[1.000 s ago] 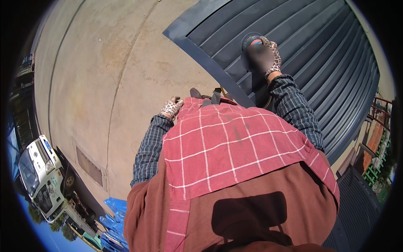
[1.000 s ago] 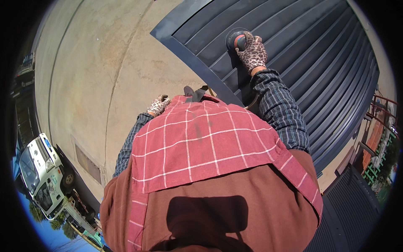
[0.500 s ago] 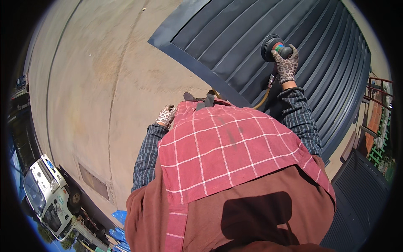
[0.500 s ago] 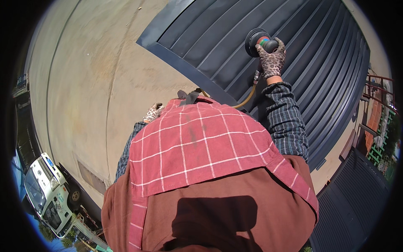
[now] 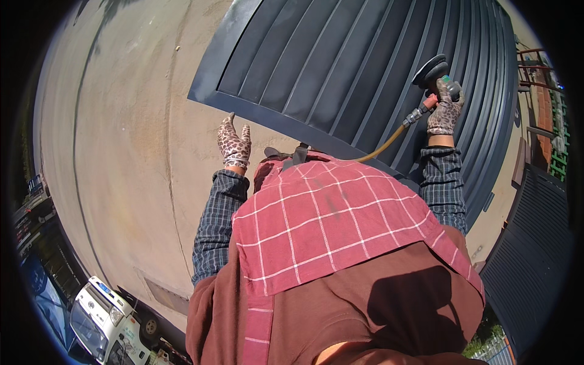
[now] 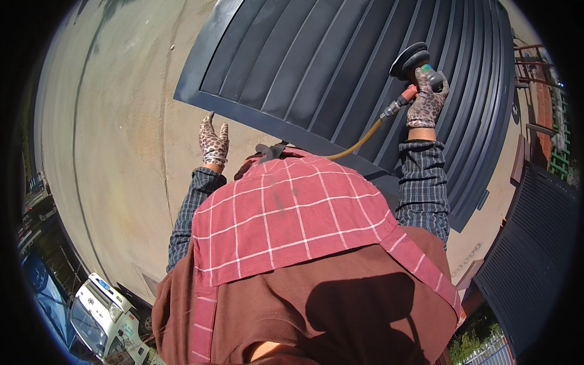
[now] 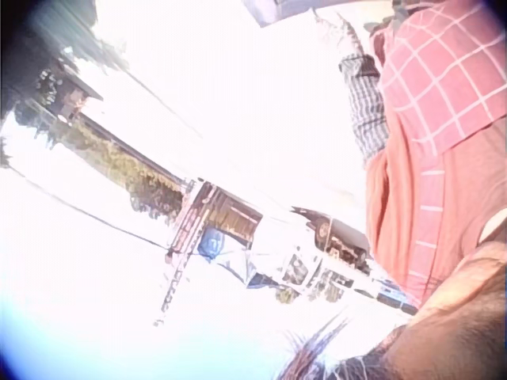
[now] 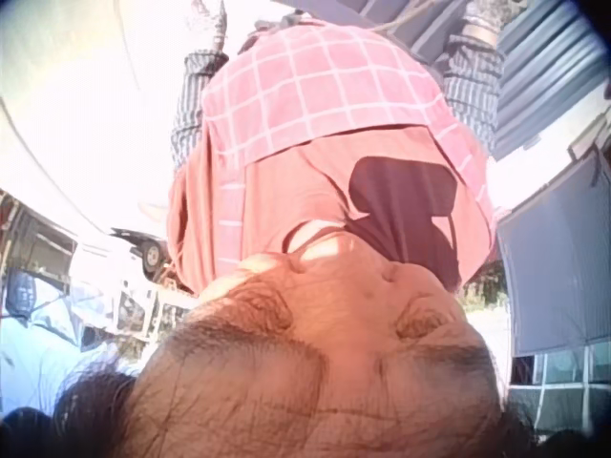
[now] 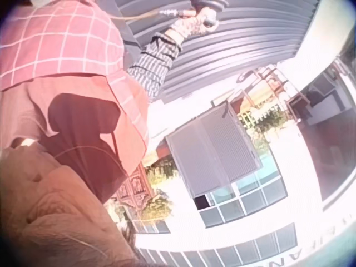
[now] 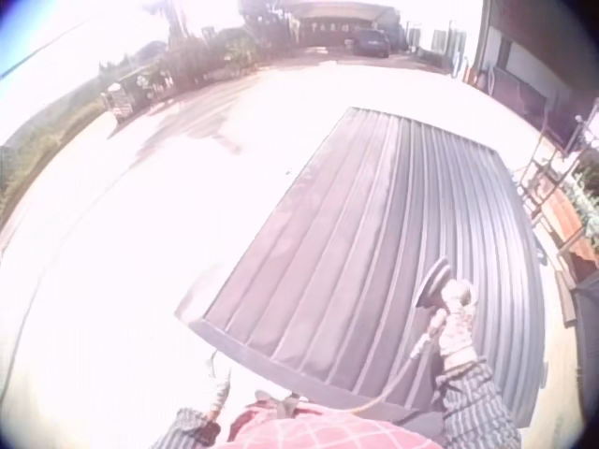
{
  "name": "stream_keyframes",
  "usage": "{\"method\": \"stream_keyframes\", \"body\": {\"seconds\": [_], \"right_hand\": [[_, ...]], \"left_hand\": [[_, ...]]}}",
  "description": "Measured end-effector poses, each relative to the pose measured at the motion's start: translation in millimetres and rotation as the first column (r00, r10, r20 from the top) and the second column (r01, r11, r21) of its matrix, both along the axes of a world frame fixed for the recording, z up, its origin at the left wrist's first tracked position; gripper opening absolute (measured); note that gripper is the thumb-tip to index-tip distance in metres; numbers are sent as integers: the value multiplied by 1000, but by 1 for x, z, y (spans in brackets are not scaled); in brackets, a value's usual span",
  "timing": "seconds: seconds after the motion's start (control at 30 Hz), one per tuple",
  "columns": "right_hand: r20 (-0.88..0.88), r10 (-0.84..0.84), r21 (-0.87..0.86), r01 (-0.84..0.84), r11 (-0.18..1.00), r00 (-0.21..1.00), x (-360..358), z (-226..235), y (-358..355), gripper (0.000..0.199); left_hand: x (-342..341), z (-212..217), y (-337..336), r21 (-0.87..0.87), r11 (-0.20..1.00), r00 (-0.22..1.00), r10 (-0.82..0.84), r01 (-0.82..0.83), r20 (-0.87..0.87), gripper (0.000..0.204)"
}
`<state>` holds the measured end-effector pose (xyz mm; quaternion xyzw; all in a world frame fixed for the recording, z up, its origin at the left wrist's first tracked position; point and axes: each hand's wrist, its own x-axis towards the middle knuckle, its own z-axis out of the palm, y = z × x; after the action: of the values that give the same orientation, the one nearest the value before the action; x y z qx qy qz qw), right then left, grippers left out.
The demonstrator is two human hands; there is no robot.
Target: The person uses an orbital sander to smooth the surface of a large, dark gray, ribbed metal panel. They move the sander systematically across the panel's surface, using their other hand to stabilize the panel.
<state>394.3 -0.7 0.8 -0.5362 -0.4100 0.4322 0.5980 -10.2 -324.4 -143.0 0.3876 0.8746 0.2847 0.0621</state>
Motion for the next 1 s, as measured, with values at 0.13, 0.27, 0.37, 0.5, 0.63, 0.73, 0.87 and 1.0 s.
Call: {"method": "stream_keyframes", "body": {"seconds": [0.13, 0.27, 0.37, 0.5, 0.63, 0.73, 0.87, 1.0], "right_hand": [[114, -77, -55, 84, 995, 990, 10, -3, -41, 72], [92, -180, -83, 187, 979, 979, 27, -3, -80, 78], [-50, -334, -168, 322, 932, 941, 23, 9, -107, 77], [70, -487, -264, 487, 833, 871, 81, -8, -177, 74], [54, -585, -307, 571, 762, 809, 54, 8, -228, 69], [108, -609, -363, 602, 711, 786, 74, 4, -272, 69], [104, -693, -383, 672, 634, 713, 77, -28, -281, 72], [201, -600, -235, 633, 738, 774, 17, 18, -206, 81]], "left_hand": [[36, 36, 66, -84, 879, 864, -476, 469, -162, 58], [85, 55, 101, -199, 367, 361, -930, 908, -68, 54], [106, 49, 133, -324, -26, -17, -999, 946, 32, 58], [137, 66, 136, -441, -215, -152, -973, 872, 174, 61], [111, 64, 189, -423, 72, 130, -985, 903, 112, 62], [127, 53, 159, -107, 243, 265, -909, 964, 321, 50], [153, 91, 137, 161, 19, -97, -726, 987, 680, 49], [188, 132, 136, 518, 1, -403, -628, 855, 666, 71]]}}
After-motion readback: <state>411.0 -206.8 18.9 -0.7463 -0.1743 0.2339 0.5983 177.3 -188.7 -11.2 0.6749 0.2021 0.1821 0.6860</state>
